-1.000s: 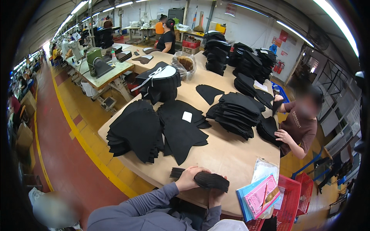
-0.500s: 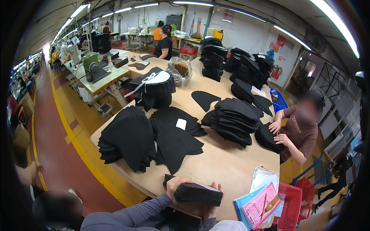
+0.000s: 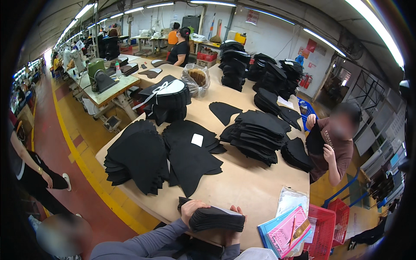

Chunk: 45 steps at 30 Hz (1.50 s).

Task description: The person repeatedly picks up stacks of black fabric pieces from a table, fans them to check alignment, and places them back in organized piles. The person also briefly handles a white elastic band and a small white tag.

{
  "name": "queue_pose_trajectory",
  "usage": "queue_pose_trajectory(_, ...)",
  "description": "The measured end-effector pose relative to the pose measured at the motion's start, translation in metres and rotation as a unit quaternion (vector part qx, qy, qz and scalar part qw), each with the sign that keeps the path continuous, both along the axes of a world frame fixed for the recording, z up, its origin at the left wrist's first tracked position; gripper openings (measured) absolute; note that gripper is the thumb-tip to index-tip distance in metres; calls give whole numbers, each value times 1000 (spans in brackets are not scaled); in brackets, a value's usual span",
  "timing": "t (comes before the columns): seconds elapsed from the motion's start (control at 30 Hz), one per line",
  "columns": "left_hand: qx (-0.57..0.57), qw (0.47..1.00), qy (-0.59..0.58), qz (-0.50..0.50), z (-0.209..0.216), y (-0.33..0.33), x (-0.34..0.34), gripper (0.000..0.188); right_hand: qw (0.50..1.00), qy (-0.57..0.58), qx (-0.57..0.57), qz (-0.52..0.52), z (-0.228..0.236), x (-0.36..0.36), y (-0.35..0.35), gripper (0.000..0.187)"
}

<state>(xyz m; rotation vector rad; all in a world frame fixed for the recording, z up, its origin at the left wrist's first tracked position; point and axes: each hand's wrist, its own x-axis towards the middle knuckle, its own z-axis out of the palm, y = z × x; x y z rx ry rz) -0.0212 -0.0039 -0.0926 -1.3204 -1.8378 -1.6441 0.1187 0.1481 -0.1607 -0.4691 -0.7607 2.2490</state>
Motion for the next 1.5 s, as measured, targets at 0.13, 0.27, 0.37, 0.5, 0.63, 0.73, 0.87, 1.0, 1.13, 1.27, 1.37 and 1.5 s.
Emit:
queue_pose_trajectory(0.13,0,1000,11,-6,0,0,-2,17,1000,-8,-4,9,5,1,-1,61)
queue_pose_trajectory(0.27,-4,1000,23,-6,-2,0,-4,15,1000,1,-3,6,18,-2,-4,61)
queue_pose_trajectory(0.37,-1,1000,25,-3,-3,1,-6,13,1000,13,6,11,14,-3,-2,60)
queue_pose_trajectory(0.5,9,1000,14,-7,-9,3,-9,11,999,39,-7,15,15,-3,-2,58)
queue_pose_trajectory(0.63,19,1000,12,-1,-11,4,-12,10,999,45,-5,26,19,-3,-1,58)
queue_pose_trajectory(0.73,17,1000,12,-4,-11,5,-13,9,999,45,-2,29,17,-3,1,58)
queue_pose_trajectory(0.87,33,999,1,-4,-12,7,-14,11,998,44,-11,38,21,-1,0,58)
queue_pose_trajectory(1.0,-38,994,-90,-44,13,1,-4,45,997,60,-21,47,24,-2,0,58)
queue_pose_trajectory(1.13,-133,977,-135,-102,46,-3,-1,103,992,86,-74,63,29,0,2,60)
queue_pose_trajectory(1.27,-151,969,-148,-125,50,-5,2,91,989,104,-67,82,14,6,9,59)
queue_pose_trajectory(1.37,-157,966,-175,-103,41,-7,2,76,991,98,-42,75,5,5,10,59)
queue_pose_trajectory(1.5,-129,952,-257,-106,29,-6,2,58,996,63,-49,43,9,1,0,60)
